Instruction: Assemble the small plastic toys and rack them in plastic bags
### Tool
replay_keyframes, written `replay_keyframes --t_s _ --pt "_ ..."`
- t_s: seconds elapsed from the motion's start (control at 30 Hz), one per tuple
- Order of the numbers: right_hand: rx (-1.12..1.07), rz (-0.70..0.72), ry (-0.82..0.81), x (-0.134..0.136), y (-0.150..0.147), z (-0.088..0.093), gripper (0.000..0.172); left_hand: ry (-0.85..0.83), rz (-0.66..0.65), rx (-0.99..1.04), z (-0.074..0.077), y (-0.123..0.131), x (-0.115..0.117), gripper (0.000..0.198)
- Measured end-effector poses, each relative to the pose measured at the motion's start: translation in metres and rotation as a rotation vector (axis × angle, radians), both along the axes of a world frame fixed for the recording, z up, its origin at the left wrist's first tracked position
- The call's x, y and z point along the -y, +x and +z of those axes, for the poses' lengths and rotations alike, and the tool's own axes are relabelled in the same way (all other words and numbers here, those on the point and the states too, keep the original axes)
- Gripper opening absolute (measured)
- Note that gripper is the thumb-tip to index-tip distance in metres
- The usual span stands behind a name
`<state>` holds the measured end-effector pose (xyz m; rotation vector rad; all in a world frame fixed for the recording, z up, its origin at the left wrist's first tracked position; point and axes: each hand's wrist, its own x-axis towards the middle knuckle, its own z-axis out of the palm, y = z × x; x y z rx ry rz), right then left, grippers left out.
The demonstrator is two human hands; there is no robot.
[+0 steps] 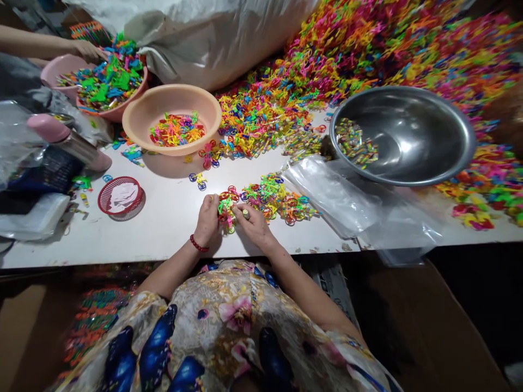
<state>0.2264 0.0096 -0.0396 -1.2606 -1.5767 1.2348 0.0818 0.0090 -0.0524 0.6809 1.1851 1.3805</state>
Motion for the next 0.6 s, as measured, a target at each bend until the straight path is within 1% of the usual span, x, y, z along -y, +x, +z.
replay_keyframes --t_s 0.1,0.27,0.43,0.6 --pt "-0.056 -0.035 -0.019 0.0006 -0.0005 -0.0029 0.036 -0.041 -0.046 0.006 0.0009 0.0011 0.0015 0.042" --pt "-0.107 0.002 -0.037 0.0021 -0.0009 -0.0057 0.036 -0.059 -0.058 -0.043 0.0021 0.0000 0.0020 0.039" --pt "-0.085 -0.015 -0.020 0.0027 0.0015 -0.0046 0.034 -0.043 -0.076 -0.065 0.0013 -0.0013 0.0018 0.036" --pt "-0.083 -0.036 0.047 0.0045 0.0024 -0.0038 0.032 -0.029 -0.098 -0.091 0.0018 -0.0017 0.0016 0.037"
